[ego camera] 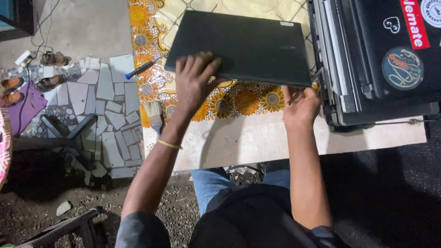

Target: Disassembling a laptop by removing screws and the back cover, then testing the keyboard and internal components.

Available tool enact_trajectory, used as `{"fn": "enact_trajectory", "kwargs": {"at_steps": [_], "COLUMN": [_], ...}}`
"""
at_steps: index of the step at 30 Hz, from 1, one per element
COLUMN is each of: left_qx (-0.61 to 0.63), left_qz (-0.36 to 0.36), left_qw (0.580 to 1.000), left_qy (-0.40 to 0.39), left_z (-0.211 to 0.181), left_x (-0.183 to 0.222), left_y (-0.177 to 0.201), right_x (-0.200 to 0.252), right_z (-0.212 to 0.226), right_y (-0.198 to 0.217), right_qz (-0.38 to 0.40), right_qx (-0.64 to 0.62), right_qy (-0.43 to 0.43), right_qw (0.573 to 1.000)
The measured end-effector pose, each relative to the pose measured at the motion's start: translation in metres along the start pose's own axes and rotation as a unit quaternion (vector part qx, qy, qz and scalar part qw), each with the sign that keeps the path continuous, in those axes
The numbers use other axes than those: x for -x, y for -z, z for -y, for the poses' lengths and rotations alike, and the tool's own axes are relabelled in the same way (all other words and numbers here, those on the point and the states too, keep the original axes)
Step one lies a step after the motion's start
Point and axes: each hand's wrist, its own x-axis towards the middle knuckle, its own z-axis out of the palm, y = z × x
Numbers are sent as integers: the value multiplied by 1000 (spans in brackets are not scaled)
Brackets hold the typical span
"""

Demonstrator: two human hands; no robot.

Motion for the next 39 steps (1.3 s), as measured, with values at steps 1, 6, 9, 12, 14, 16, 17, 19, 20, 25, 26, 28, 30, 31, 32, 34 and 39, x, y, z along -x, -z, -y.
{"fn": "enact_trajectory", "kwargs": {"at_steps": [1, 6, 9, 12, 14, 16, 17, 19, 20, 25, 26, 28, 30, 31, 32, 34, 39], "left_qx": [15, -3, -22, -11, -13, 2, 6, 66, 69, 80, 81, 33, -5, -41, -42, -14, 10], "left_qz": [-8, 8, 13, 35, 55, 74, 80, 130, 130, 282, 281, 220, 181, 143, 145, 199, 144], "left_qw": [1000, 997, 995, 992, 990, 990, 990, 980, 980, 955, 955, 975, 983, 987, 987, 979, 987], "left_qy": [23, 78, 97, 121, 132, 121, 120, 134, 133, 49, 48, -24, -41, -59, -56, -43, -62], "left_z": [-8, -32, -37, -38, -33, -33, -29, -18, -16, -3, -1, 2, 7, 9, 11, 18, 34], "left_x": [13, 31, 32, 40, 51, 58, 56, 47, 46, 36, 42, 58, 40, 32, 19, -14, -68], "left_y": [-2, -32, -38, -46, -48, -55, -52, -50, -49, -31, -38, -50, -49, -47, -38, -25, -7], "right_x": [-14, -153, -166, -137, -118, -109, -94, -70, -55, 7, 7, 11, 26, 34, 41, 53, 42], "right_z": [0, -14, -18, -24, -34, -33, -29, -17, -9, 11, 10, 6, 7, 6, 3, -2, -19], "right_y": [9, 45, 48, 56, 57, 61, 57, 41, 39, 14, 13, 15, 15, 17, 15, 9, 11], "right_qz": [11, -52, -1, 12, 7, 4, -4, 29, 27, 31, 31, 31, 58, 83, 85, 11, 48], "right_qx": [-14, -7, 60, 158, 209, 257, 257, 272, 271, 457, 456, 434, 392, 349, 351, 319, 305], "right_qy": [-5, 65, 71, 119, 161, 174, 172, 151, 152, 177, 179, 221, 262, 301, 298, 260, 181], "right_qw": [1000, 996, 996, 980, 964, 951, 951, 950, 950, 871, 871, 873, 880, 884, 884, 911, 934]}}
